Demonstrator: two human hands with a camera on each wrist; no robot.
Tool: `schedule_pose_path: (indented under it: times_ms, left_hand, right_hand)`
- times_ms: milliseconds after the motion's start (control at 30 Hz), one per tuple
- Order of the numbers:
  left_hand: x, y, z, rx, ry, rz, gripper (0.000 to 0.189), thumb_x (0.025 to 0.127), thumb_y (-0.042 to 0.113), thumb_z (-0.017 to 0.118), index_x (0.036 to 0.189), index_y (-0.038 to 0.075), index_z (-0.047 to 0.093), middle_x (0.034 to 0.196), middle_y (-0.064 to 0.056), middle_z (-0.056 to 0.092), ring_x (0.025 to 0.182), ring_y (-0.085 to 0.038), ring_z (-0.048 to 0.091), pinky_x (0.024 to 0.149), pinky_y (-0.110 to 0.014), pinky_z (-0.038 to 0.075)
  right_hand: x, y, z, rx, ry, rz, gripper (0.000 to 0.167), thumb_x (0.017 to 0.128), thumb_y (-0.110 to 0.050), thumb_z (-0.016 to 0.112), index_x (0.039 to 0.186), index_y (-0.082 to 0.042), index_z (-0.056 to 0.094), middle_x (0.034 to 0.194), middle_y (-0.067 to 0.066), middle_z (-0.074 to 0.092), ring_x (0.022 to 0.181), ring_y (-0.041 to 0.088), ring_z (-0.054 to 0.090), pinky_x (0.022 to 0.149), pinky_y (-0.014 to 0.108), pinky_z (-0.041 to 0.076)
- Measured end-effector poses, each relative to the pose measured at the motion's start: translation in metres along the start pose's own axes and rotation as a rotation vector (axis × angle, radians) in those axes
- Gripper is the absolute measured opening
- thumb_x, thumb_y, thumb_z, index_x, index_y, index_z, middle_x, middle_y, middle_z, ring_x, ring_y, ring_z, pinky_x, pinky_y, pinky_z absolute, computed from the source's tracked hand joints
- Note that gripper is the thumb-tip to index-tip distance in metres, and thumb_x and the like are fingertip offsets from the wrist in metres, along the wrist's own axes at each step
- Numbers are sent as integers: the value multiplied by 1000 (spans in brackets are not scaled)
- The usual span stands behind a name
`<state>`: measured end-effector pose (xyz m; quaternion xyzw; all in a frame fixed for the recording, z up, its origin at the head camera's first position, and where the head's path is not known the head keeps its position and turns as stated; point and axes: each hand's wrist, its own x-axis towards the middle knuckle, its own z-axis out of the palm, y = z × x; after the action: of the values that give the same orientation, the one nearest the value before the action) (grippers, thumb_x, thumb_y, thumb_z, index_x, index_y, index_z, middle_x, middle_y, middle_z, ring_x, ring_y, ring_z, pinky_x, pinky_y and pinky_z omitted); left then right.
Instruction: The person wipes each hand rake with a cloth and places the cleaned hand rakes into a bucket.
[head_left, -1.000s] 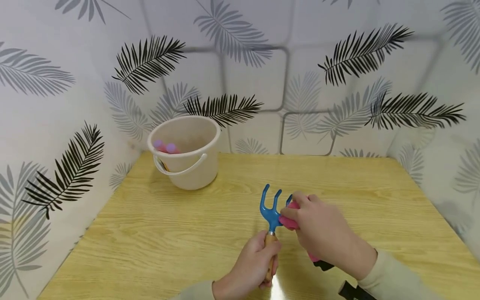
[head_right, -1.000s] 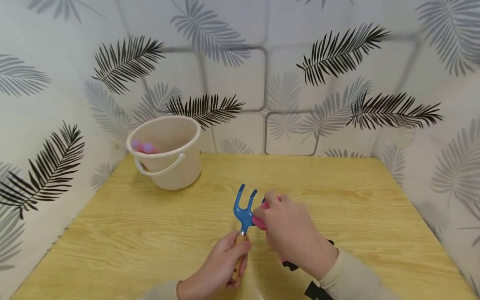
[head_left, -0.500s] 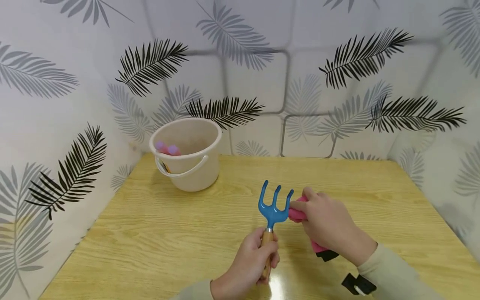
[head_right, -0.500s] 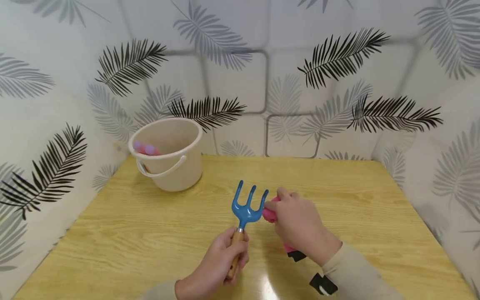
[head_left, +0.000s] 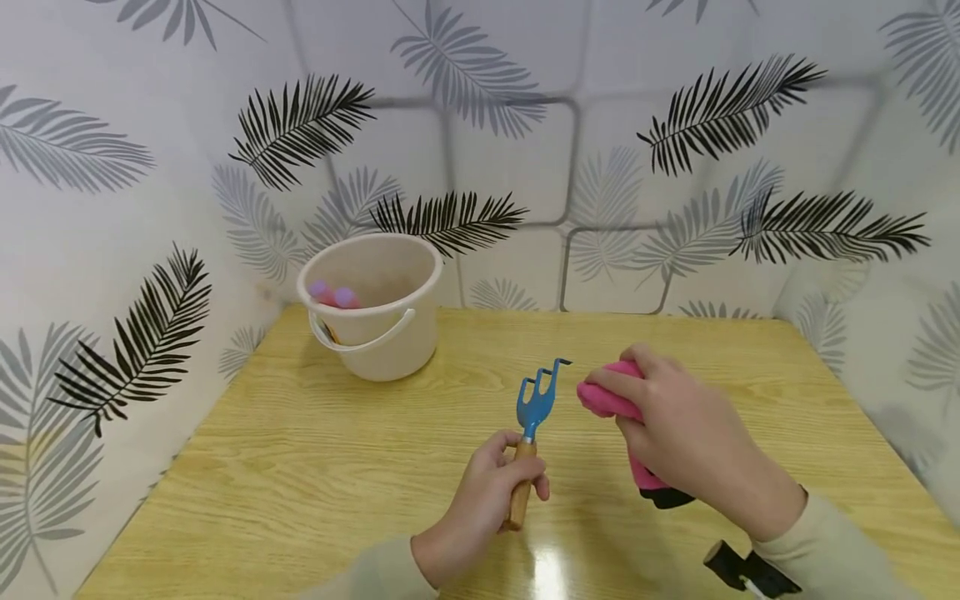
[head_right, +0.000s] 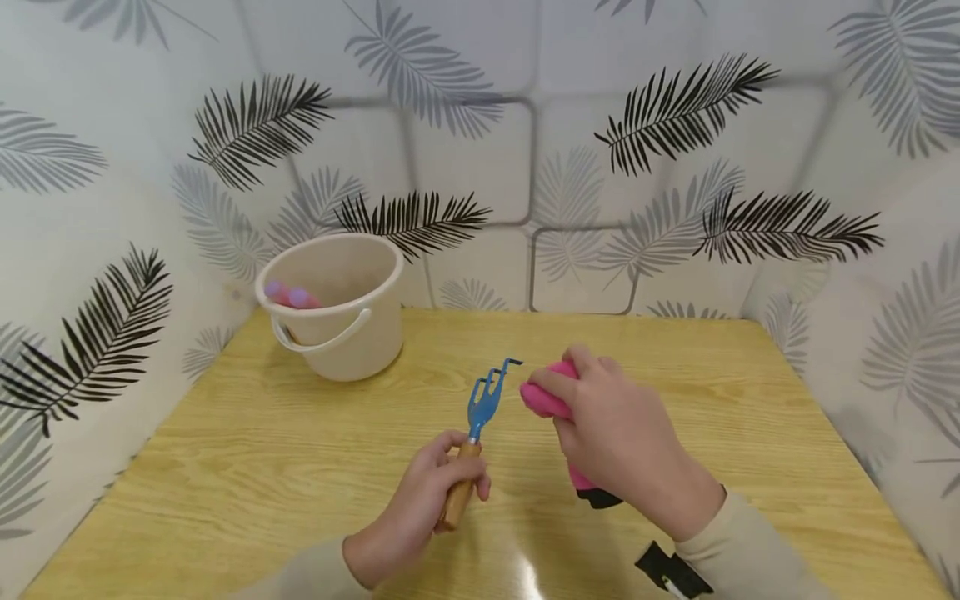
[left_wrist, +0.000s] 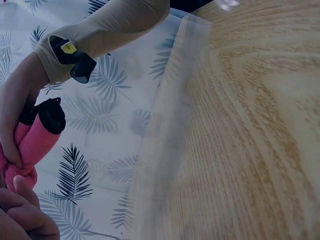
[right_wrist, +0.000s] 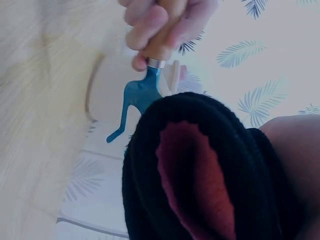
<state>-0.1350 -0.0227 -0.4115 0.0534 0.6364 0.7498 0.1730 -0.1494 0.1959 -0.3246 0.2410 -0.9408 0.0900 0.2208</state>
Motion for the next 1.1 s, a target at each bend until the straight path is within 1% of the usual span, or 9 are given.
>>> schedule_pose_path:
  times_ms: [67, 167, 333, 567, 667, 767, 867, 967, 1100]
  left_hand:
    - [2, -1, 0, -9, -1, -3, 32, 95, 18, 63, 116, 2, 47, 69, -1, 60, 56, -10, 48, 39, -18, 34]
    - [4, -3, 0, 18, 19, 5, 34, 93, 15, 66, 118, -1, 50, 67, -2, 55, 57, -10, 51, 44, -18, 39]
    - [5, -6, 3, 90, 14, 59, 27, 96, 15, 64, 115, -3, 57, 71, -2, 54, 60, -10, 49, 52, -20, 41]
    - [5, -8, 4, 85, 1, 62, 25, 103, 19, 47, 118, 0, 53, 74, -2, 51, 45, -8, 35, 38, -19, 30]
    - [5, -9, 4, 105, -19, 86, 20, 101, 15, 47, 114, 0, 52, 75, -2, 52, 49, -8, 38, 39, -18, 31]
    - [3, -11, 5, 93, -40, 76, 14, 100, 15, 49, 107, 2, 50, 71, -1, 51, 45, -9, 40, 36, -19, 34]
    - [2, -11, 7, 57, -46, 48, 14, 100, 17, 49, 104, 4, 49, 69, -2, 50, 40, -11, 41, 33, -21, 36]
    - [0, -12, 8, 41, -32, 41, 15, 101, 18, 49, 105, 4, 49, 70, -2, 50, 37, -10, 40, 32, -21, 34]
    - [-2, -13, 8, 30, -35, 43, 14, 101, 16, 48, 107, 3, 50, 70, -2, 49, 34, -9, 37, 31, -22, 31]
  right_hand:
    - [1, 0, -1, 0, 27, -14, 36, 79, -8, 73, 110, -27, 75, 100, 4, 61, 77, 21, 57, 49, 35, 49]
    - [3, -3, 4, -7, 42, -44, 36, 79, -9, 73, 109, -28, 75, 100, 4, 61, 78, 20, 58, 50, 35, 50]
    - [6, -8, 20, -24, 46, -93, 37, 78, -9, 73, 109, -30, 74, 100, 3, 61, 76, 20, 58, 48, 34, 51]
    - [9, -14, 38, -76, 48, -117, 36, 76, -11, 76, 108, -27, 75, 97, 5, 59, 69, 21, 56, 45, 36, 53]
    - [4, -23, 41, -45, 54, -165, 36, 74, -10, 78, 105, -28, 75, 94, 2, 58, 67, 18, 54, 46, 32, 51]
    - [-1, -31, 44, -26, 46, -205, 40, 72, -8, 79, 105, -29, 74, 93, 0, 57, 69, 16, 54, 47, 28, 49]
    - [-3, -32, 47, -26, 39, -183, 43, 72, -7, 80, 108, -29, 73, 98, 2, 59, 75, 19, 57, 46, 30, 52]
    - [-1, -24, 51, -24, 42, -116, 43, 74, -7, 79, 111, -27, 73, 104, 6, 61, 81, 25, 61, 48, 36, 55]
    - [7, -9, 56, -11, 44, -27, 35, 80, -11, 79, 112, -23, 74, 105, 9, 61, 85, 29, 61, 50, 43, 58]
